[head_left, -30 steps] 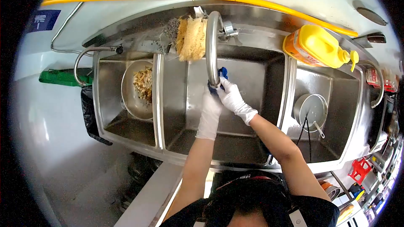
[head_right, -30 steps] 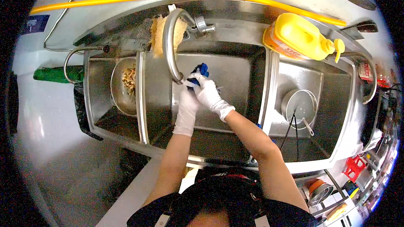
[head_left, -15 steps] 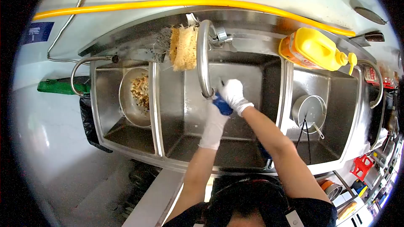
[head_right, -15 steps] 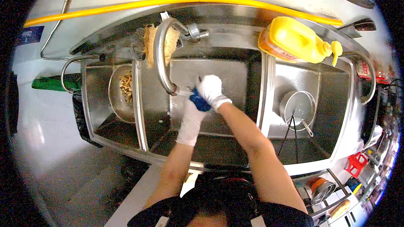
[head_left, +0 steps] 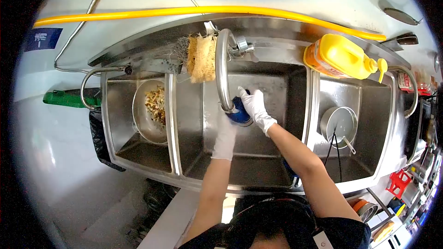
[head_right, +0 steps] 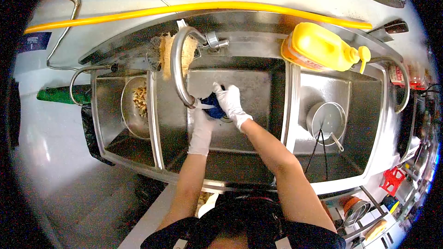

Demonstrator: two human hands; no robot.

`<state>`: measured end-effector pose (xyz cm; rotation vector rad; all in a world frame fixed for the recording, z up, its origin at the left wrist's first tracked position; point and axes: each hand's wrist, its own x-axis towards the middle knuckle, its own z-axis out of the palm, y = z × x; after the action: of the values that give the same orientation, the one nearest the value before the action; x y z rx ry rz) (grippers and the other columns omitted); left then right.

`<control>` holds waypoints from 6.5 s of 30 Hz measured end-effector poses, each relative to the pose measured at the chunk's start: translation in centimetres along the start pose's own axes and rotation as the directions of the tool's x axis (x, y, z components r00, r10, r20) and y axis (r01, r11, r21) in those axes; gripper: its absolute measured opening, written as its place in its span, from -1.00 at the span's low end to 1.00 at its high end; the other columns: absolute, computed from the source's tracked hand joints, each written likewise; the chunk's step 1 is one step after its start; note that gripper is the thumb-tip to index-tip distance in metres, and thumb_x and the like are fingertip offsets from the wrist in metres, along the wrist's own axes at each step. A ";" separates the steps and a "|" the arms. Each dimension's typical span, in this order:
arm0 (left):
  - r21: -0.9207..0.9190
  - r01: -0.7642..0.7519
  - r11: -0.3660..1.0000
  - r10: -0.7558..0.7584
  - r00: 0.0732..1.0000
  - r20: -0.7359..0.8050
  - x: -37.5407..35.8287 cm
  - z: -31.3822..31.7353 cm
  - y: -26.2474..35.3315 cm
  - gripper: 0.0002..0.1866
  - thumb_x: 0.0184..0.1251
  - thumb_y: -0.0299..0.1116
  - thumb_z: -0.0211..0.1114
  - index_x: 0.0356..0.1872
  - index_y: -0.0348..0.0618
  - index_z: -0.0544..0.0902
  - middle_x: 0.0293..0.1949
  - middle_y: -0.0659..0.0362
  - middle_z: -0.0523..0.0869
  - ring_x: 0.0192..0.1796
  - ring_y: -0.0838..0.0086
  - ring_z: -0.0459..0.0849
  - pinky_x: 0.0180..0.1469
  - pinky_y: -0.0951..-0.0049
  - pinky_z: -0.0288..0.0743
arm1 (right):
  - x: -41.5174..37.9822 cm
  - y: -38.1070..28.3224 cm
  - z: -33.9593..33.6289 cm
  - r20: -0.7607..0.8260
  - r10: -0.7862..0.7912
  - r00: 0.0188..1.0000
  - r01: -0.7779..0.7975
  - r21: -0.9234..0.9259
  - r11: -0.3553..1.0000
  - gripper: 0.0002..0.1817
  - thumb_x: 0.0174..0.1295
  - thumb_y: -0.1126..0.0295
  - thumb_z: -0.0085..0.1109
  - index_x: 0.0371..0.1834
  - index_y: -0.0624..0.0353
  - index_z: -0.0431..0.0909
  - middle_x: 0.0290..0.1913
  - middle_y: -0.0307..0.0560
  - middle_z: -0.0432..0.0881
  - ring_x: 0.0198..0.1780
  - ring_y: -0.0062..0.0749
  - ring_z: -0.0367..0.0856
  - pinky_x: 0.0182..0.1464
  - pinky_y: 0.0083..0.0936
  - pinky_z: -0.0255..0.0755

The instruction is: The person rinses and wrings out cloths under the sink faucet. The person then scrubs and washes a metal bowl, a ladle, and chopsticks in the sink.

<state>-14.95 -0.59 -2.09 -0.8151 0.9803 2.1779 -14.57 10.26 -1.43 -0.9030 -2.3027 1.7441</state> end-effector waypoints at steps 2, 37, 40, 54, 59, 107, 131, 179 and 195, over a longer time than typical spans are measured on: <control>-0.111 0.145 0.983 -0.161 0.975 -0.153 -1.1 0.2 1.3 -0.38 0.36 0.17 -0.21 0.17 -0.11 0.35 0.10 0.01 0.46 0.16 0.16 0.43 0.26 0.04 0.21 | -1.6 -4.2 -1.7 0.320 0.347 0.882 -0.439 0.288 0.851 -0.62 0.04 0.11 0.26 -0.32 0.26 0.60 -0.51 0.18 0.60 -0.47 -0.02 0.60 -0.32 -0.26 0.49; 0.428 -0.284 0.858 0.149 0.935 0.322 5.2 -9.0 -6.9 -0.70 0.38 -0.16 -0.07 -0.15 -0.14 0.51 -0.27 0.16 0.61 -0.27 0.32 0.60 -0.25 0.31 0.54 | -6.1 0.9 0.9 0.162 -0.520 0.839 0.543 -0.323 0.775 -0.67 0.09 0.18 0.00 -0.66 0.16 0.57 -0.61 0.17 0.54 -0.51 -0.01 0.57 -0.40 -0.20 0.46; -0.215 0.170 0.962 -0.161 0.985 0.060 0.6 -0.6 -4.4 -0.60 0.40 -0.21 -0.21 0.03 -0.20 0.48 0.04 0.06 0.56 0.05 0.20 0.53 0.12 0.15 0.42 | -1.2 1.0 -1.4 0.328 -0.093 0.940 0.285 -0.608 0.741 -0.72 0.11 0.22 0.05 -0.45 0.21 0.63 -0.39 0.20 0.61 -0.40 0.06 0.61 -0.29 -0.24 0.50; 0.050 -0.180 0.982 0.174 0.979 0.102 -2.6 -0.2 0.3 -0.65 0.42 -0.11 -0.11 -0.13 -0.17 0.49 -0.25 0.18 0.59 -0.20 0.43 0.58 -0.09 0.42 0.49 | -7.2 -4.0 -1.7 0.255 -0.428 0.867 0.496 -0.358 0.791 -0.62 -0.07 0.44 0.20 -0.09 0.15 0.51 0.06 0.07 0.42 0.15 0.03 0.28 0.20 -0.24 0.22; -0.046 -0.035 0.998 0.041 0.992 0.122 -2.2 0.9 -0.9 -0.67 0.34 -0.12 -0.01 -0.17 -0.19 0.52 -0.23 0.17 0.61 -0.15 0.44 0.58 -0.04 0.40 0.48 | -6.6 -1.2 -2.9 0.323 -0.404 0.856 0.473 -0.174 0.864 -0.71 -0.09 0.56 0.15 -0.22 0.14 0.55 -0.19 0.05 0.57 -0.09 -0.04 0.51 0.01 -0.28 0.38; 0.193 -0.287 0.938 0.273 0.957 0.097 -6.4 2.3 7.4 -0.75 0.39 -0.25 0.03 -0.10 -0.21 0.49 -0.19 0.11 0.60 -0.16 0.39 0.62 -0.06 0.36 0.53 | -0.6 4.5 -7.8 0.442 -0.107 0.891 0.357 -0.532 0.768 -0.53 0.02 0.28 0.22 0.04 0.21 0.48 -0.08 0.09 0.58 -0.01 -0.09 0.51 0.07 -0.27 0.37; 0.368 0.498 0.785 -0.460 0.867 -0.193 -3.4 -3.3 5.5 -0.40 0.33 0.15 -0.04 0.14 -0.16 0.35 0.03 -0.05 0.48 0.03 0.26 0.51 0.08 -0.04 0.37 | -4.0 -0.5 -1.0 0.319 -0.265 0.910 0.306 -0.086 0.948 -0.61 -0.21 0.52 0.20 -0.20 0.32 0.50 -0.19 0.23 0.55 -0.04 0.13 0.47 0.05 -0.24 0.36; 0.900 -0.208 0.383 0.140 0.976 0.167 -4.0 2.2 -1.5 -0.72 0.09 -0.39 0.27 -0.17 -0.26 0.51 -0.45 0.17 0.60 -0.36 0.30 0.61 -0.33 0.41 0.47 | 0.9 -0.3 0.1 0.502 0.210 0.839 -0.251 0.015 0.968 -0.70 0.14 0.14 0.13 -0.25 0.14 0.58 -0.39 -0.05 0.62 -0.38 -0.34 0.59 -0.26 -0.42 0.46; -0.235 0.564 0.792 -0.354 0.737 0.575 -5.6 1.9 1.0 -0.67 0.36 -0.08 -0.04 -0.25 -0.17 0.41 -0.61 0.32 0.36 -0.76 0.67 0.21 -0.77 0.69 0.02 | 1.0 -0.8 -2.7 0.915 0.121 0.386 -0.891 0.334 0.308 -0.68 0.18 0.08 0.17 -0.30 0.12 0.50 -0.46 -0.22 0.53 -0.58 -0.52 0.43 -0.52 -0.59 0.43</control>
<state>-12.69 -1.15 3.40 -0.5290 0.0347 1.9818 -14.48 12.94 -0.04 -0.8938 -0.7258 3.6801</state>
